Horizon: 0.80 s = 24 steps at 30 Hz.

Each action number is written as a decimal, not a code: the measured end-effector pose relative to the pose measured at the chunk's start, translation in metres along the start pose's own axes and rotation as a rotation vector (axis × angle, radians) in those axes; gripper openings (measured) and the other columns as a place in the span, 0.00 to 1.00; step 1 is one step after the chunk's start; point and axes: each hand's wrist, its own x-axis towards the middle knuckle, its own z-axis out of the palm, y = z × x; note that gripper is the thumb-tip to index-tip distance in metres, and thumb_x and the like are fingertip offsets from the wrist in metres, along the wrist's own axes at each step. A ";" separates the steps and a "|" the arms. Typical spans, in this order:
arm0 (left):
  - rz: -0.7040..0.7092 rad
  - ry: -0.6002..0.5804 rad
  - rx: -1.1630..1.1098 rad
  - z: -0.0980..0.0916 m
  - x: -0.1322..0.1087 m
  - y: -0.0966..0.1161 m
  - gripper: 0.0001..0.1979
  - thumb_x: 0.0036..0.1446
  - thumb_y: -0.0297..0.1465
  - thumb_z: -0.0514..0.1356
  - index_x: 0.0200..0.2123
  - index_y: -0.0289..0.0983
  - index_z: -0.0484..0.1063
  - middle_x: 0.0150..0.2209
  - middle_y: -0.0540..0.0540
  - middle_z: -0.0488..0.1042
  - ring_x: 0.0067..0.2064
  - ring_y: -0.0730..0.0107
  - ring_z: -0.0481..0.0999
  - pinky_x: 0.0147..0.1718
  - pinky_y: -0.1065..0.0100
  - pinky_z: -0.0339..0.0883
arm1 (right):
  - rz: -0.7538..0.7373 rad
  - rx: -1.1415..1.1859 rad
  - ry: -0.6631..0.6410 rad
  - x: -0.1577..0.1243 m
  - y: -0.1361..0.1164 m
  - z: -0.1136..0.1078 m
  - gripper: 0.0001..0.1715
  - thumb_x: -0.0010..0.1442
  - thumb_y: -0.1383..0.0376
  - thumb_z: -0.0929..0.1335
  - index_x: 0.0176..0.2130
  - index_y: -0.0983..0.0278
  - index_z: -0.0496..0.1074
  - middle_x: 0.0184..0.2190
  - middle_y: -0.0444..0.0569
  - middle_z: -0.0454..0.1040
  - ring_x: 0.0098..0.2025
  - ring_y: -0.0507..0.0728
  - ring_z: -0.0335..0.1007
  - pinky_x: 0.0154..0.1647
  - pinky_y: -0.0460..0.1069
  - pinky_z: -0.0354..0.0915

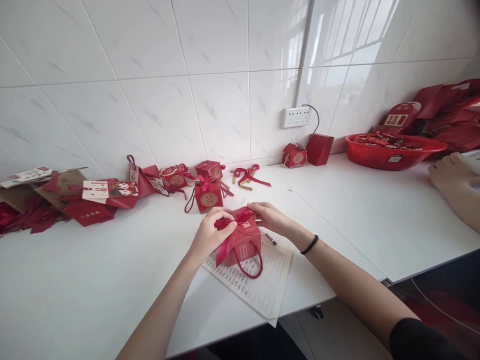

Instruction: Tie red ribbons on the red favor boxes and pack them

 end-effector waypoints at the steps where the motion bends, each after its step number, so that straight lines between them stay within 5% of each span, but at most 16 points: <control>1: 0.004 0.000 0.002 0.000 0.001 -0.001 0.07 0.51 0.36 0.59 0.29 0.38 0.71 0.45 0.44 0.70 0.49 0.59 0.69 0.51 0.57 0.62 | 0.005 0.030 -0.016 0.000 -0.001 -0.002 0.21 0.53 0.50 0.68 0.28 0.66 0.66 0.24 0.44 0.65 0.26 0.49 0.62 0.32 0.46 0.62; 9: -0.005 -0.066 0.059 -0.006 0.007 0.000 0.08 0.50 0.37 0.59 0.27 0.38 0.71 0.44 0.44 0.70 0.48 0.59 0.70 0.50 0.58 0.63 | 0.040 -0.177 -0.307 -0.012 -0.017 -0.027 0.16 0.55 0.58 0.69 0.26 0.68 0.66 0.22 0.42 0.65 0.26 0.48 0.62 0.30 0.45 0.60; 13: 0.007 -0.124 0.119 -0.006 0.009 0.006 0.09 0.48 0.37 0.62 0.30 0.38 0.70 0.44 0.46 0.69 0.47 0.61 0.71 0.47 0.61 0.65 | -0.002 -0.220 -0.286 -0.017 -0.023 -0.024 0.17 0.56 0.56 0.69 0.26 0.67 0.66 0.22 0.42 0.67 0.26 0.48 0.63 0.30 0.45 0.61; 24: -0.039 -0.047 0.066 -0.001 0.005 0.002 0.09 0.53 0.37 0.59 0.28 0.38 0.72 0.46 0.46 0.69 0.49 0.62 0.70 0.51 0.60 0.62 | 0.009 -0.407 -0.327 -0.026 -0.034 -0.027 0.20 0.55 0.56 0.68 0.22 0.66 0.62 0.19 0.40 0.64 0.21 0.46 0.61 0.23 0.43 0.59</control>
